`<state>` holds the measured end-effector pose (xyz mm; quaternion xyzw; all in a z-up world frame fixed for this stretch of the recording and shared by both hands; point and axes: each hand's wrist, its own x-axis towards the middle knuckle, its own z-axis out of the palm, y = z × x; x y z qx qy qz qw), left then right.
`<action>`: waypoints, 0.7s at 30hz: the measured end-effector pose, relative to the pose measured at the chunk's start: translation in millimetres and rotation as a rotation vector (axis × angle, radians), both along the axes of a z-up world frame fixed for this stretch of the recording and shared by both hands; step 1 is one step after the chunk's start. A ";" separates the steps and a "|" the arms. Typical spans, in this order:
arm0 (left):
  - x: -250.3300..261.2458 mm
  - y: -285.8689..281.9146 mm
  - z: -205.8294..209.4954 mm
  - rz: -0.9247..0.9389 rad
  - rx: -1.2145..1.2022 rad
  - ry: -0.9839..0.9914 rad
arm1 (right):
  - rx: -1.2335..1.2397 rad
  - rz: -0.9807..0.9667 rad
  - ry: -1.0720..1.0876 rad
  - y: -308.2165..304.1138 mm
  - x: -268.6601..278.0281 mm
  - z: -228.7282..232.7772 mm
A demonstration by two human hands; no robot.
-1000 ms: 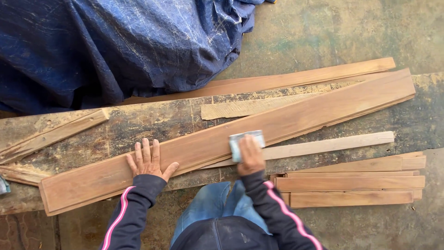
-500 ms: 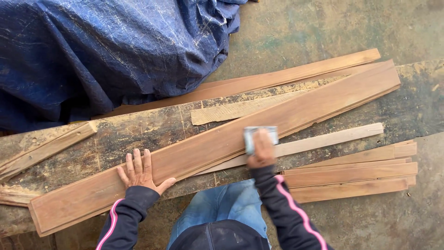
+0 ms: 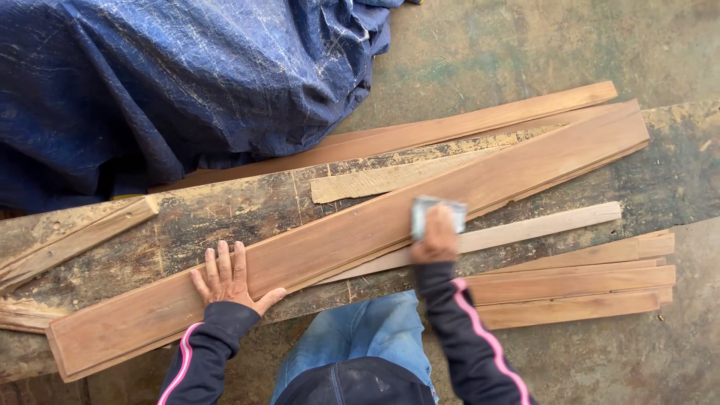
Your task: Manually sanding wooden planks using sandpaper on a workbench.
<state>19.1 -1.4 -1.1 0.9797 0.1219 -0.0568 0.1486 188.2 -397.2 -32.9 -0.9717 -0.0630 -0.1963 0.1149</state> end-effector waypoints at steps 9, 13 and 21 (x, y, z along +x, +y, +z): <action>-2.4 -0.6 0.9 -0.014 -0.014 0.004 | 0.110 0.466 0.047 -39.7 18.7 11.6; -2.7 -0.7 4.6 -0.011 -0.001 -0.037 | -0.109 -0.091 0.190 -115.4 77.7 -20.0; -0.5 -0.7 4.2 0.005 0.039 0.002 | 0.275 0.615 0.088 154.2 -86.4 30.6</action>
